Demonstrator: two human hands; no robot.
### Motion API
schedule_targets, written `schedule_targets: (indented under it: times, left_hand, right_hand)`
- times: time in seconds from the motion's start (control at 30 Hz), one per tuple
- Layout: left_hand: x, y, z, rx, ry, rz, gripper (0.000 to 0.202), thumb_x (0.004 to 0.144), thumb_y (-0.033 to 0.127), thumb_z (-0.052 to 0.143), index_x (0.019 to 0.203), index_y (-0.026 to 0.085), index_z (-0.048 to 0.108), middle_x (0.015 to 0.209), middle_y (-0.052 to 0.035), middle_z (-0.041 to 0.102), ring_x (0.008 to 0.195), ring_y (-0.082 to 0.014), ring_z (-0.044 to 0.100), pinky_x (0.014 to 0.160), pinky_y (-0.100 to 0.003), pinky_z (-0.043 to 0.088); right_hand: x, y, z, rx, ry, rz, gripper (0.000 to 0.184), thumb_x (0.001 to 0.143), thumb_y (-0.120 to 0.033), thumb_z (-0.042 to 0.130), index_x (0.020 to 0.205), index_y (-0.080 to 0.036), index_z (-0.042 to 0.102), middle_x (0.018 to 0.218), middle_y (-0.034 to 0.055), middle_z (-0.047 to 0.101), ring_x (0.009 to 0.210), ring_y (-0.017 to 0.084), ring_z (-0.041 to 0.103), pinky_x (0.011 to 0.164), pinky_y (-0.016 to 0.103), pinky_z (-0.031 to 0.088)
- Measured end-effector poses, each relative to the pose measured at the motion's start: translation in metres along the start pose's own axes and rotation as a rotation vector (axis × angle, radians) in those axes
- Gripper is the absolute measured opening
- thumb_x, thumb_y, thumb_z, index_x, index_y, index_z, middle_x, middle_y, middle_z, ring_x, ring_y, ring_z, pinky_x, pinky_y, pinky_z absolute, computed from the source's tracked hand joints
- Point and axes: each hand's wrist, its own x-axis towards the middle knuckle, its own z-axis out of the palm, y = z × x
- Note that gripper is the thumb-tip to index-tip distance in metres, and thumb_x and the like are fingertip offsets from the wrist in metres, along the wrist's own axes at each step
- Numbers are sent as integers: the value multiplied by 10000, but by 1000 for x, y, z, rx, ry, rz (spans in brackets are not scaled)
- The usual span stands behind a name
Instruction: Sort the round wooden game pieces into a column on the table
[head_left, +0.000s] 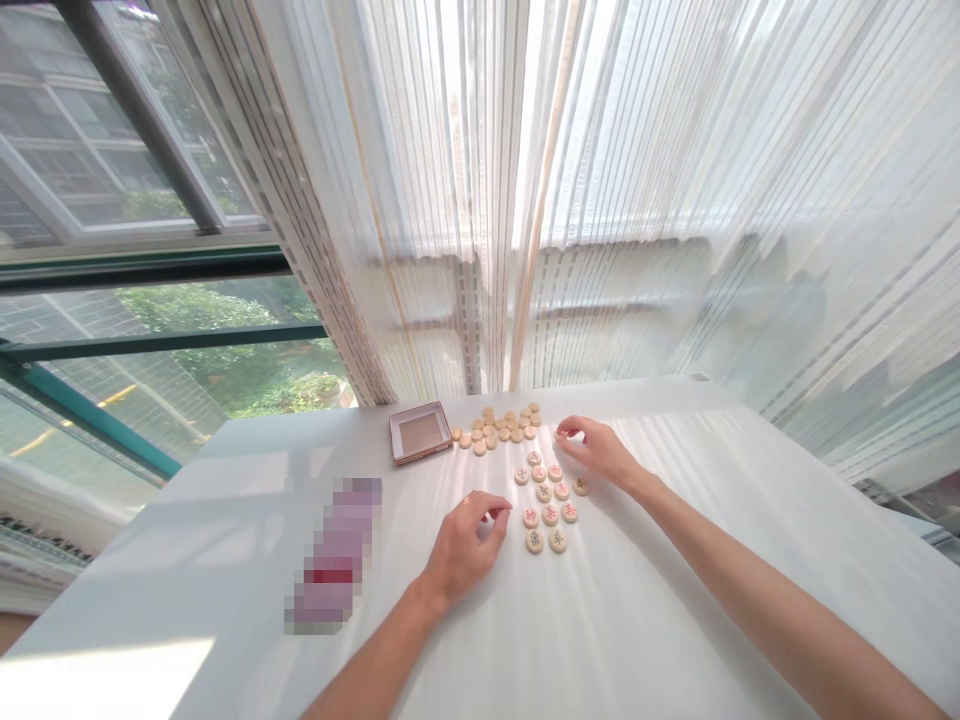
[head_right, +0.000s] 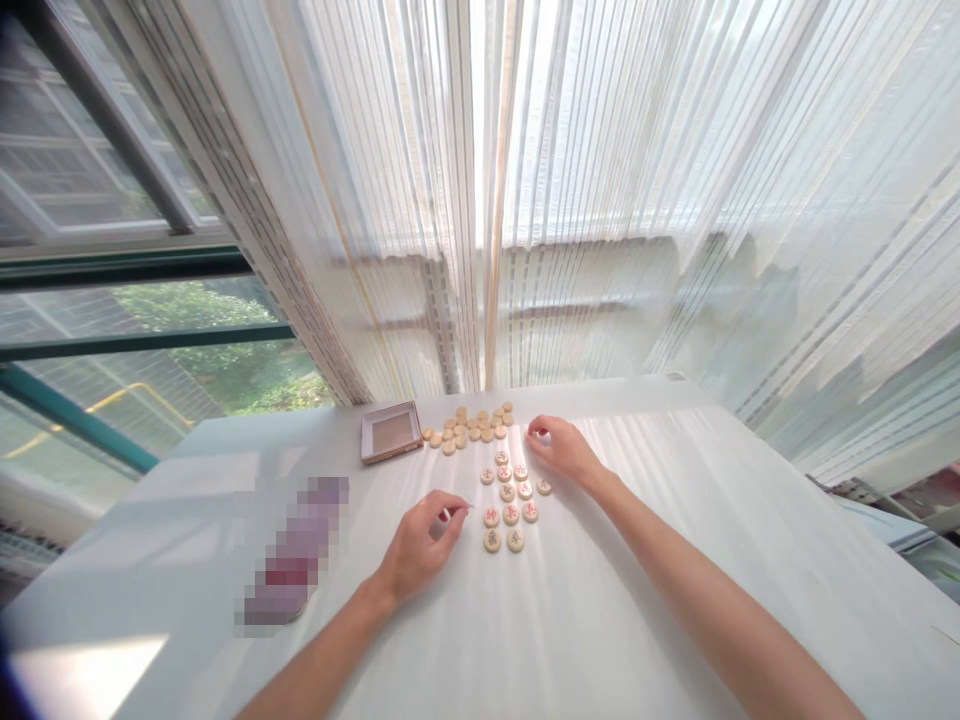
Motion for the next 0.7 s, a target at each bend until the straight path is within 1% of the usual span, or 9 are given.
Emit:
schedule_targets:
  times: [0.1, 0.2, 0.27, 0.37, 0.47, 0.6, 0.7]
  left_hand:
    - [0, 0, 1, -6, 2, -6, 157, 1023, 243, 550, 1068, 234, 700, 935, -50, 750, 827, -197, 694, 766, -339, 582]
    - [0, 0, 2, -24, 12, -24, 146, 1020, 252, 561, 1088, 236, 689, 934, -44, 750, 829, -196, 705, 769, -337, 586]
    - [0, 0, 1, -46, 13, -38, 148, 1019, 255, 570, 1126, 237, 671, 949, -40, 755, 844, -196, 714, 782, -338, 588]
    - [0, 0, 1, -89, 4, -59, 181, 1027, 275, 577, 1192, 234, 640, 972, -41, 762, 874, -198, 722, 797, -338, 588]
    - [0, 1, 0, -114, -3, -55, 178, 1030, 291, 584, 1189, 226, 634, 965, -42, 766, 870, -197, 721, 796, -336, 585]
    - [-1, 4, 0, -109, -21, 2, 117, 1024, 297, 610, 1099, 227, 664, 945, -35, 762, 804, -180, 706, 766, -321, 576]
    - [-1, 5, -1, -95, -38, 48, 83, 1012, 295, 634, 1033, 222, 667, 925, -31, 757, 761, -171, 696, 729, -304, 569]
  right_hand:
    - [-7, -26, -4, 98, -2, -5, 156, 955, -342, 594, 992, -235, 701, 989, 51, 783, 873, 227, 739, 743, 354, 598]
    - [-23, -60, -7, 193, -38, -34, 170, 988, -361, 587, 1023, -236, 696, 995, 47, 786, 850, 207, 752, 731, 325, 623]
    - [-37, -81, -5, 250, -81, -54, 154, 991, -365, 609, 1040, -248, 698, 975, 30, 787, 834, 193, 754, 738, 308, 629]
    - [-56, -103, 0, 415, -160, -19, 134, 996, -358, 629, 1028, -255, 710, 952, 25, 786, 836, 196, 745, 758, 318, 622]
    - [-68, -112, 6, 527, -210, 12, 152, 994, -376, 648, 1044, -256, 726, 989, 38, 787, 871, 209, 748, 803, 341, 626]
    - [-79, -115, 11, 682, -286, 64, 205, 1023, -408, 621, 1123, -269, 735, 1068, 51, 790, 967, 230, 764, 845, 359, 642]
    - [-87, -116, 13, 708, -274, 54, 201, 1024, -396, 626, 1141, -278, 739, 1121, 54, 792, 1010, 238, 766, 885, 369, 640]
